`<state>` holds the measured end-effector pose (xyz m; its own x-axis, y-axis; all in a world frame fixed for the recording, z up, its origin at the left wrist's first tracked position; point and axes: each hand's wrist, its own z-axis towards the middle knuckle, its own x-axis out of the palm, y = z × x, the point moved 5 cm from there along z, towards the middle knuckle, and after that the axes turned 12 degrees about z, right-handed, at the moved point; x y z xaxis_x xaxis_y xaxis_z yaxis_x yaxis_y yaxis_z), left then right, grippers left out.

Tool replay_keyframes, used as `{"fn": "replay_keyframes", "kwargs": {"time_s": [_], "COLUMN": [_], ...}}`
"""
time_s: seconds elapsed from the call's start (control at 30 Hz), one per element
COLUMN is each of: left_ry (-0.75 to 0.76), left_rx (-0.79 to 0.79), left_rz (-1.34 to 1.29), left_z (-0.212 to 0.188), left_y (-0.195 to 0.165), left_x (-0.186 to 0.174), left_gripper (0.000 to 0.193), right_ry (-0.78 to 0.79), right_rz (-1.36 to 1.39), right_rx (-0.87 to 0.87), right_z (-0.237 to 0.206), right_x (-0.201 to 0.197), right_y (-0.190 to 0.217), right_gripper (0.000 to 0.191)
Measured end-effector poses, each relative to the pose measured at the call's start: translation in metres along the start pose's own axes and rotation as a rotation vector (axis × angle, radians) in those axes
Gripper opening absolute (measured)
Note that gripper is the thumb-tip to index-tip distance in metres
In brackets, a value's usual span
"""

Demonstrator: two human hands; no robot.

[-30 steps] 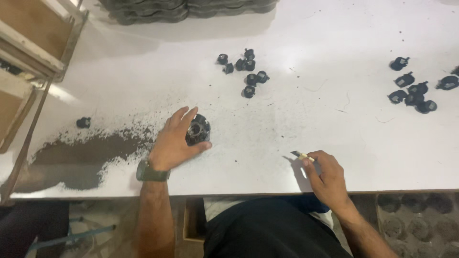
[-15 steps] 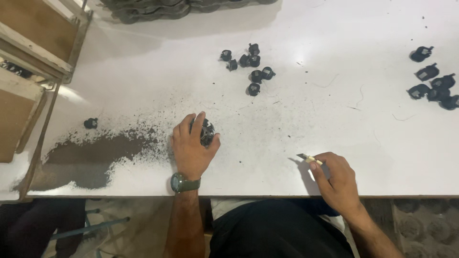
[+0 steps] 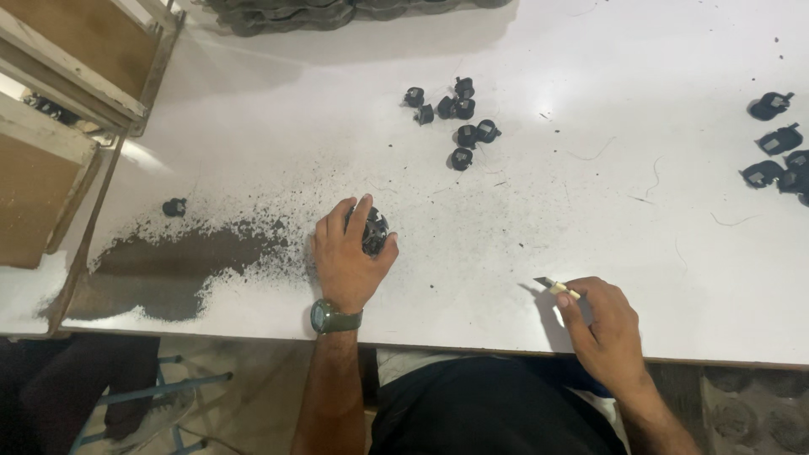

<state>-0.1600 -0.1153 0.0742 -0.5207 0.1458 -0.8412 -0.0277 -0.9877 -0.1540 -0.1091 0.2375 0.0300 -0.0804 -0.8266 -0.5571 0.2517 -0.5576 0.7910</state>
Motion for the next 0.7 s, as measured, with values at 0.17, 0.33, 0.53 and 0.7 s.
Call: {"fn": "replay_keyframes", "kwargs": {"time_s": [0.17,0.33,0.53,0.7], "left_ry": [0.010,0.039,0.042,0.059], "left_rx": [-0.017,-0.024,-0.029,-0.024], "left_rz": [-0.034,-0.003,-0.015,-0.026], "left_z": [-0.002,0.001,-0.001,-0.003], "left_y": [0.004,0.006,0.007,0.012], "left_x": [0.002,0.003,0.008,0.010], "left_gripper": [0.069,0.070,0.069,0.069], "right_ry": [-0.007,0.022,0.044,0.025], "right_rz": [-0.006,-0.018,-0.013,-0.045], "right_rx": [0.008,0.046,0.137,0.095], "right_z": [-0.002,0.000,-0.002,-0.001], "right_x": [0.001,0.003,0.004,0.005], "right_y": [0.000,-0.002,-0.011,-0.012], "right_gripper": [0.028,0.030,0.034,0.034]}}
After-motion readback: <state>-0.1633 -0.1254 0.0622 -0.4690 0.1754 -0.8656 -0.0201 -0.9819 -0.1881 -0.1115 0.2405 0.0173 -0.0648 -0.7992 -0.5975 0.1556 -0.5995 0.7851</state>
